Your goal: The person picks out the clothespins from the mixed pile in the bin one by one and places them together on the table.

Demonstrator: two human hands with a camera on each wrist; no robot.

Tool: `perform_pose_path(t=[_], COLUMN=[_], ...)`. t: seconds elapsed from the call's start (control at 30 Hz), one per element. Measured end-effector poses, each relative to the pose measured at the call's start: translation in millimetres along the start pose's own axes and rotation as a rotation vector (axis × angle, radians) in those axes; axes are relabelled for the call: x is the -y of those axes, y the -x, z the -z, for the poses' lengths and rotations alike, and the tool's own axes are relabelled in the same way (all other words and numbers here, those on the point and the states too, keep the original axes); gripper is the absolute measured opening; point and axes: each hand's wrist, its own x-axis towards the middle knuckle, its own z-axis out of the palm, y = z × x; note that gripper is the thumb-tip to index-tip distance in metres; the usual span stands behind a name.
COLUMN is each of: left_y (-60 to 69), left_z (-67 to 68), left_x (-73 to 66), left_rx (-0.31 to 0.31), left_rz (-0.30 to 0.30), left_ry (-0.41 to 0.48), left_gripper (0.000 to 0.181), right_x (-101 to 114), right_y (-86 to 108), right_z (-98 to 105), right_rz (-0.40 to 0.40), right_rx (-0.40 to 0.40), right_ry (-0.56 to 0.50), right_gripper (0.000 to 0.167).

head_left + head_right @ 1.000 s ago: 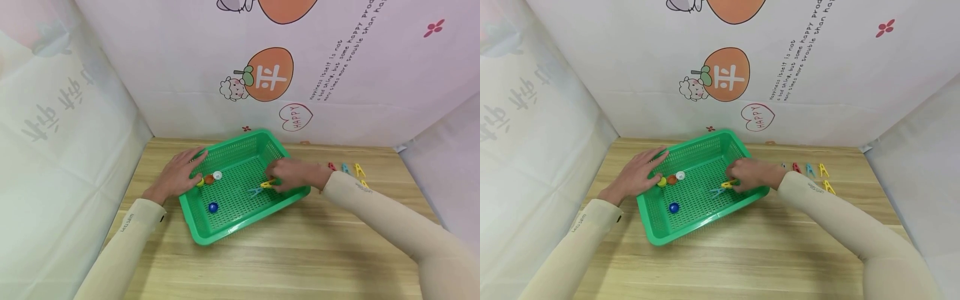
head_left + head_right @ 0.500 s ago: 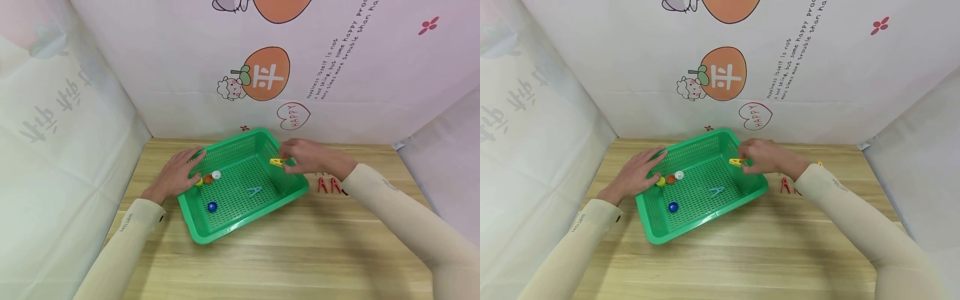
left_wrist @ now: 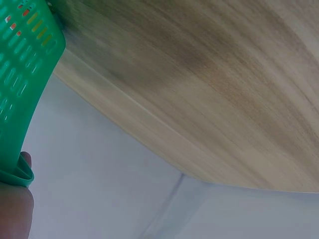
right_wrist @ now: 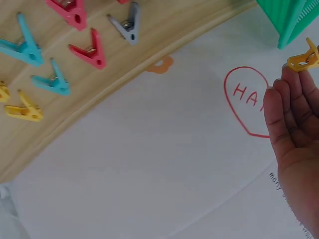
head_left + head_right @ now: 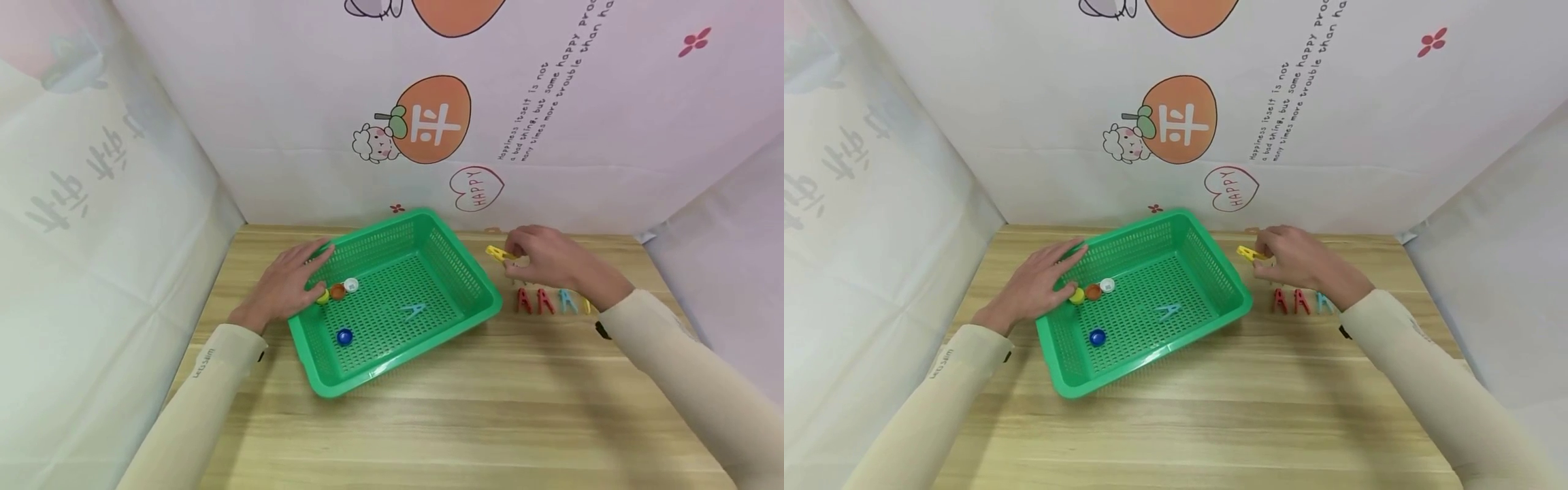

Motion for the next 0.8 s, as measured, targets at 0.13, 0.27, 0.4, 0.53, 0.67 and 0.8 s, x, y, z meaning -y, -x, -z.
perform_pose_path(t=[0.13, 0.27, 0.4, 0.53, 0.67, 0.8], left_y=[0.3, 0.3, -0.1, 0.0, 0.0, -0.1], left_z=[-0.3, 0.3, 0.7, 0.2, -1.2, -1.3], left_x=[-1.0, -1.3, -1.3, -0.6, 0.2, 0.4], left_rx=[0.005, -0.003, -0.011, -0.01, -0.014, -0.021], left_rz=[-0.001, -0.005, -0.006, -0.004, -0.008, -0.014], left_ry=[-0.005, -0.004, 0.0, -0.002, 0.001, 0.004], left_gripper=[0.075, 0.076, 0.076, 0.076, 0.075, 0.075], right_x=[-11, -21, -27, -29, -31, -33], right_y=[13.7, 28.5, 41.3, 50.5, 58.7, 68.0], right_z=[-6, -15, -26, -36, -45, -53], right_rz=[-0.054, -0.083, -0.136, -0.198, -0.223, -0.258], right_rx=[-0.024, -0.039, -0.021, 0.006, 0.005, 0.005], right_ry=[-0.002, 0.008, -0.009, -0.037, -0.042, -0.067], right_gripper=[0.021, 0.023, 0.027, 0.031, 0.035, 0.036])
